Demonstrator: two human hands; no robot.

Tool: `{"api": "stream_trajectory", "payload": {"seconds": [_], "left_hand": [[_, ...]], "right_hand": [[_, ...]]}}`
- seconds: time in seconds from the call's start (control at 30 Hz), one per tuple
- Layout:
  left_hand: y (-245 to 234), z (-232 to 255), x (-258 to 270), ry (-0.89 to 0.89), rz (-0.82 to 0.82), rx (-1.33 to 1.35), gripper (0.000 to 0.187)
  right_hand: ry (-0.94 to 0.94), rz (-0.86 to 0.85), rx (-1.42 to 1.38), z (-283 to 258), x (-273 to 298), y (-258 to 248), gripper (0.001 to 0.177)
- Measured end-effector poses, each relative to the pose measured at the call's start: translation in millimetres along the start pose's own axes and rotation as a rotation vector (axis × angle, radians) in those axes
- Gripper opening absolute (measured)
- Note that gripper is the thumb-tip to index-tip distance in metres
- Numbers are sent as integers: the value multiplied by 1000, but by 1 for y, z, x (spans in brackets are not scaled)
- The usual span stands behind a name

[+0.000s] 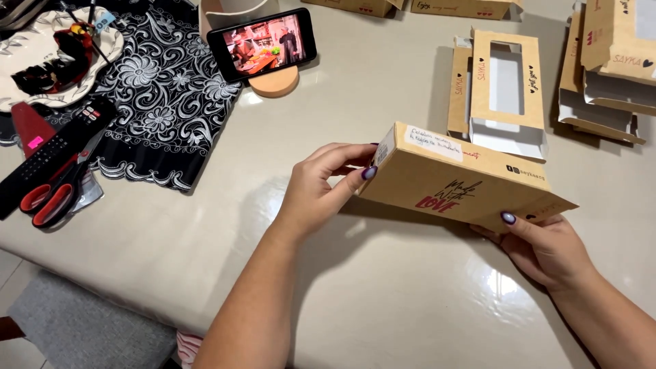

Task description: Assembling cardboard gift boxes by folding along pre-scored lines and tucking in the flaps.

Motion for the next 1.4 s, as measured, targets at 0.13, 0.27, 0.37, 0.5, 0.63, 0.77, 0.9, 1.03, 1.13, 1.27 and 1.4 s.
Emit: {"api": "stream_trajectory", "payload": {"seconds": [0.13, 0.27, 0.37, 0.5, 0.63, 0.77, 0.9, 1.03, 1.13, 1.27, 1.4], "left_hand": [[1, -2, 1, -34, -22, 13, 31], [6, -3, 1, -87, -118, -10, 40], [8, 1, 0, -140, -166, 3, 47], [7, 3, 0, -81, -198, 9, 50], [7, 7, 1, -48, -213, 11, 50], [6, 5, 3, 69, -201, -78, 45], [4, 2, 5, 134, -180, -76, 40], [3, 3, 5, 151, -193, -61, 40], [2, 3, 5, 188, -168, -86, 37], [5, -6, 9, 217, -185, -271, 42], [12, -20, 15, 322, -108, -519, 50]], "right_hand": [[-14, -31, 5, 3, -3, -4, 63], [-3, -21, 3, 0, -1, -1, 62], [-1, -21, 13, 0, -1, -2, 62], [-17, -37, 14, 2, -4, -6, 62], [-38, -57, 1, 5, -8, -10, 62], [-24, -30, 11, 4, -7, -9, 60], [-34, -35, 10, 6, -11, -14, 59], [-36, -35, 12, 8, -14, -18, 59], [-54, -47, 12, 7, -13, -16, 56], [-52, -23, 13, 5, -9, -10, 58], [-74, -58, 33, 9, -16, -18, 57]]}}
Point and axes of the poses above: each hand's wrist, its own x-axis away from the middle knuckle, its own y-axis out of the palm, z = x × y, the point moved 2 cm from there along -x, towards the middle knuckle, and after that the axes turned 13 degrees about y, right-handed, at the moved point
